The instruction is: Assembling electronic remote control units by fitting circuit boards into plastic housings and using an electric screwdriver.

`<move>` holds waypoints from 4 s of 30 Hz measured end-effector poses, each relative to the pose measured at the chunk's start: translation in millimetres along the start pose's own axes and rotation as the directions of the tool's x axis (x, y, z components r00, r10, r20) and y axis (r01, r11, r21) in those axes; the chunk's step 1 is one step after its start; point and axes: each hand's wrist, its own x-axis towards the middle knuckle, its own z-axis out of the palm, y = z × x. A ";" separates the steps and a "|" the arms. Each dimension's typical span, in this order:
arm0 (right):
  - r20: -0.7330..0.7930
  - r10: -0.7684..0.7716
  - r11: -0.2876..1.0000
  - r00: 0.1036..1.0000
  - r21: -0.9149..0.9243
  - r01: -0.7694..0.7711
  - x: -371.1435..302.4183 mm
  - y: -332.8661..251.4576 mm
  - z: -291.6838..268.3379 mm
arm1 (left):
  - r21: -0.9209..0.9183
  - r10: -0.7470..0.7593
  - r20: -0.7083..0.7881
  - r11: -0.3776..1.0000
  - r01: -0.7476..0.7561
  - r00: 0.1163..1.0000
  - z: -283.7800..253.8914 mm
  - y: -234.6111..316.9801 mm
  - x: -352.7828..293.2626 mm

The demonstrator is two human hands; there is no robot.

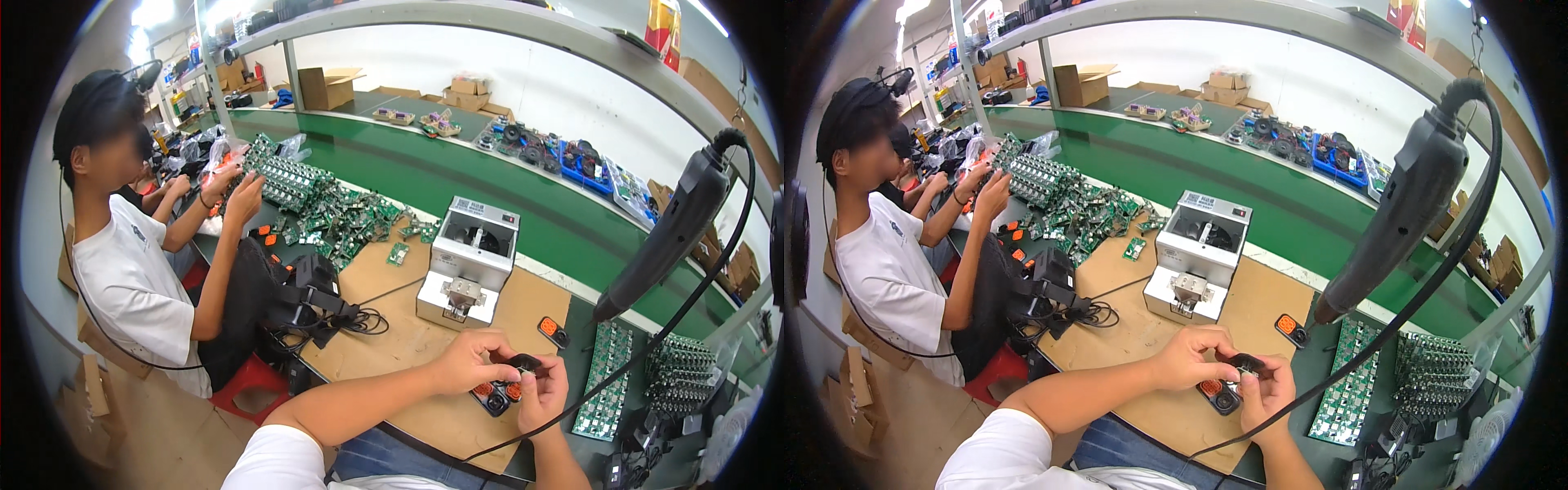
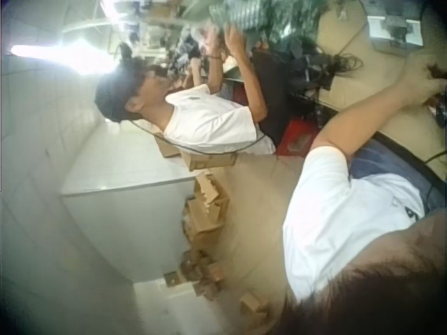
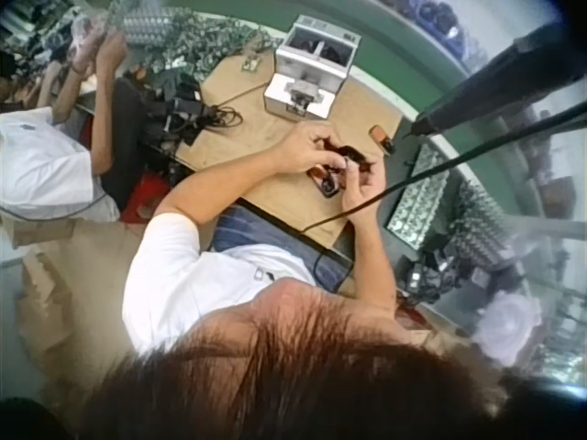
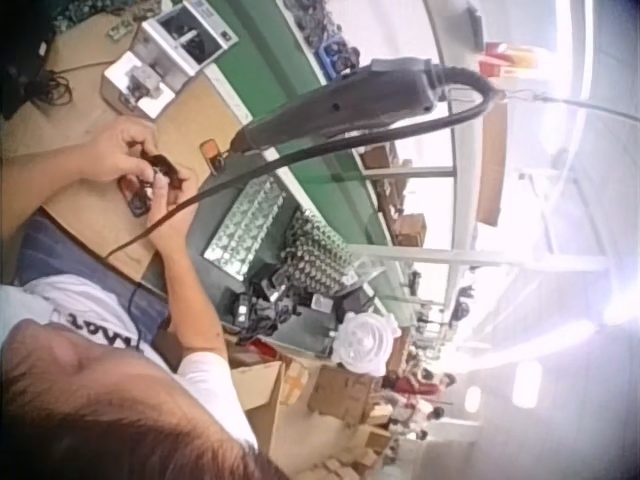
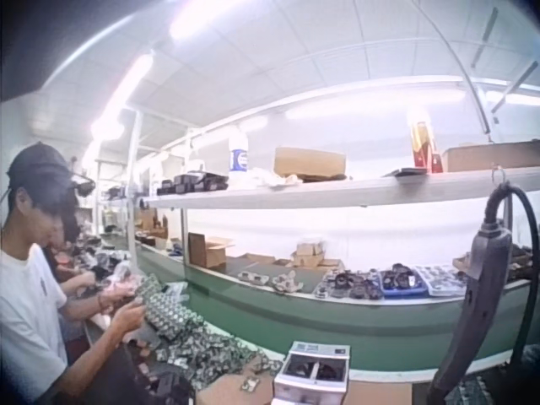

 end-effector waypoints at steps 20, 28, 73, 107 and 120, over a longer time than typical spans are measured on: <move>0.089 0.553 0.688 0.828 0.511 -0.515 9.5 15.7 -14.1 | 0.060 -0.231 0.030 0.972 0.229 0.972 -4.1 2.4 7.9; 0.134 0.595 0.699 0.793 0.402 -0.592 2.7 8.5 -4.8 | 0.494 -0.040 0.183 0.867 -0.057 0.982 -19.0 13.3 6.3; 0.436 0.035 0.506 0.899 -0.784 0.360 13.3 -17.6 -14.0 | 0.786 -0.176 -0.617 -0.184 0.590 0.767 -160.1 -26.5 51.7; 0.031 0.387 0.860 0.922 0.349 -0.373 19.8 -24.1 -35.7 | 0.095 -0.225 0.097 0.972 0.216 0.970 16.5 19.1 25.0; -0.095 0.149 0.987 0.984 0.079 -0.142 14.9 -8.4 -12.2 | -0.101 -0.022 0.010 0.995 0.023 1.000 -6.4 -0.7 22.4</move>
